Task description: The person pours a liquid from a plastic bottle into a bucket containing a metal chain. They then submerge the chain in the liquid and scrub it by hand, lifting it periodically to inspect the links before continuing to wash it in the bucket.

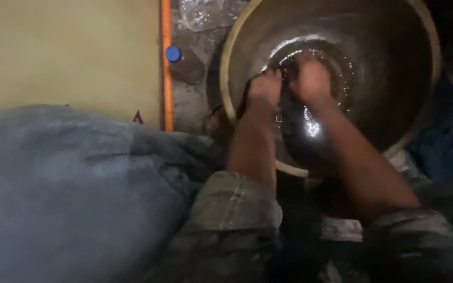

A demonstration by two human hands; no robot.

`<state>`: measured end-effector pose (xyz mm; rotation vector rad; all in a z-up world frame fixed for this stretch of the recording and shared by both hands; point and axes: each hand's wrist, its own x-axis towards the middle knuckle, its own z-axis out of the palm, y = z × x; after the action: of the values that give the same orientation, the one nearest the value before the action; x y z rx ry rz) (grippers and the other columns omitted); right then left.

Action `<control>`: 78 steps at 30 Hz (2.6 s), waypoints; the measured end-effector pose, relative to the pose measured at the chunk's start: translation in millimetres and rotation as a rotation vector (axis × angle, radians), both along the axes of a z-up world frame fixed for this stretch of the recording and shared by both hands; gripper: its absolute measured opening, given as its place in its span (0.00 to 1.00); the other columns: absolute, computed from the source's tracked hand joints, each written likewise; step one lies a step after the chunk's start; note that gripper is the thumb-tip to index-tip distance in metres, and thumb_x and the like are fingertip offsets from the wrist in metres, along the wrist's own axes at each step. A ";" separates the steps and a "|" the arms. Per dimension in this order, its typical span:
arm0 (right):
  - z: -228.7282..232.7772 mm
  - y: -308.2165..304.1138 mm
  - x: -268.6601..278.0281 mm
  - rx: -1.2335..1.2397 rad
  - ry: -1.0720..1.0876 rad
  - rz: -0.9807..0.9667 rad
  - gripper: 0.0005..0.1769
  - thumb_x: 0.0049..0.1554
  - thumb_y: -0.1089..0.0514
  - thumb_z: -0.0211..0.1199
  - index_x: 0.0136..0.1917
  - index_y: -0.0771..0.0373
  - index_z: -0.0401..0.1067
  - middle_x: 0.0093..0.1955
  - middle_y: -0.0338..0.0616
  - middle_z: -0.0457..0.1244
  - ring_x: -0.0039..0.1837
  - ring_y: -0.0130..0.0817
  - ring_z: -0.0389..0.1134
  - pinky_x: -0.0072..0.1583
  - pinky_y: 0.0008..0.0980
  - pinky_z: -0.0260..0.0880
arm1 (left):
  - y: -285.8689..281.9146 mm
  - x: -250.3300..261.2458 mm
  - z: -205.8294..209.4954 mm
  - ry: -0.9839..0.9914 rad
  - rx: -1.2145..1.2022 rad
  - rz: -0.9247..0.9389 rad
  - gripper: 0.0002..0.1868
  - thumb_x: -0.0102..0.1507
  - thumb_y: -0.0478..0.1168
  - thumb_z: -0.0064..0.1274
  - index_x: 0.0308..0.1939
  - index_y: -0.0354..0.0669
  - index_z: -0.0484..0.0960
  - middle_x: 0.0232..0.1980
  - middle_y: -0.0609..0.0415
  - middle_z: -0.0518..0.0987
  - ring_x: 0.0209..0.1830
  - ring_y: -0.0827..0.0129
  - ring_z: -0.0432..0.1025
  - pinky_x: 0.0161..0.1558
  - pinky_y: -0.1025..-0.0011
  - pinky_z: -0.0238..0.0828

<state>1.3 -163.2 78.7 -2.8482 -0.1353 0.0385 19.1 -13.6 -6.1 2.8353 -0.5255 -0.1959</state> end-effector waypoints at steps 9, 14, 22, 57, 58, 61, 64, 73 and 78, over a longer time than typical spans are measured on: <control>29.4 -15.7 -1.8 0.373 -0.084 -0.127 0.26 0.52 0.63 0.69 0.63 0.70 0.69 0.63 0.64 0.64 0.61 0.62 0.66 0.61 0.54 0.67 | 4.4 0.0 13.8 0.193 0.060 -0.056 0.51 0.43 0.51 0.70 0.67 0.41 0.68 0.59 0.41 0.76 0.56 0.50 0.75 0.55 0.57 0.74; 21.4 -4.9 -8.7 0.122 -0.229 0.030 0.31 0.44 0.64 0.72 0.61 0.72 0.70 0.61 0.67 0.65 0.61 0.63 0.66 0.61 0.53 0.68 | -2.7 9.3 -17.7 0.066 -0.039 0.025 0.16 0.72 0.42 0.37 0.61 0.45 0.74 0.58 0.42 0.78 0.55 0.51 0.77 0.55 0.56 0.74; 14.6 -9.7 -6.5 0.162 -0.174 -0.080 0.26 0.55 0.61 0.73 0.64 0.70 0.70 0.62 0.64 0.65 0.62 0.60 0.67 0.63 0.52 0.70 | -4.0 8.1 -15.5 0.098 -0.081 0.059 0.17 0.70 0.47 0.42 0.59 0.44 0.74 0.55 0.43 0.79 0.54 0.51 0.77 0.54 0.55 0.74; -94.6 -130.8 -16.2 -0.070 0.037 -0.471 0.25 0.55 0.58 0.64 0.65 0.65 0.71 0.58 0.59 0.67 0.58 0.56 0.70 0.57 0.51 0.71 | -5.1 0.9 3.4 0.099 -0.020 0.039 0.18 0.68 0.47 0.47 0.59 0.45 0.72 0.53 0.43 0.79 0.50 0.48 0.77 0.50 0.53 0.75; -105.2 -122.0 -9.5 -0.083 0.006 -0.459 0.25 0.55 0.58 0.63 0.66 0.65 0.71 0.57 0.60 0.67 0.58 0.56 0.70 0.57 0.51 0.72 | -5.9 0.7 1.8 0.038 0.010 0.011 0.19 0.67 0.44 0.47 0.60 0.44 0.71 0.53 0.42 0.78 0.49 0.48 0.77 0.48 0.54 0.75; -106.4 -85.5 13.9 -0.138 -0.161 -0.320 0.29 0.54 0.60 0.63 0.69 0.65 0.70 0.55 0.61 0.67 0.56 0.56 0.70 0.56 0.51 0.71 | -3.0 -8.9 1.5 -0.076 0.117 -0.040 0.21 0.65 0.37 0.47 0.63 0.44 0.71 0.55 0.42 0.76 0.47 0.51 0.76 0.43 0.56 0.76; -84.1 -89.0 18.2 -0.038 -0.119 -0.141 0.34 0.48 0.58 0.65 0.69 0.61 0.69 0.59 0.60 0.67 0.56 0.57 0.70 0.57 0.51 0.71 | -6.2 -27.4 14.0 -0.095 0.214 -0.079 0.18 0.66 0.37 0.48 0.61 0.45 0.73 0.58 0.44 0.73 0.49 0.53 0.75 0.44 0.56 0.75; -58.4 -76.3 16.0 0.103 -0.067 -0.386 0.28 0.58 0.52 0.65 0.70 0.58 0.68 0.68 0.63 0.61 0.59 0.62 0.67 0.58 0.55 0.68 | 3.9 -48.3 73.2 -0.063 0.011 -0.180 0.26 0.61 0.50 0.51 0.59 0.41 0.74 0.63 0.49 0.68 0.66 0.56 0.60 0.63 0.51 0.58; -58.3 -82.2 10.4 -0.033 -0.182 -0.136 0.35 0.46 0.58 0.68 0.69 0.58 0.71 0.69 0.61 0.62 0.63 0.59 0.67 0.62 0.51 0.69 | -2.3 -42.9 71.7 -0.084 -0.132 -0.102 0.35 0.64 0.51 0.50 0.70 0.36 0.67 0.60 0.46 0.68 0.62 0.54 0.61 0.63 0.51 0.57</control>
<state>11.7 -245.4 20.4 -2.8828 0.0226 -0.2497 -23.9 -15.9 65.6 2.7005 -0.6752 -0.0585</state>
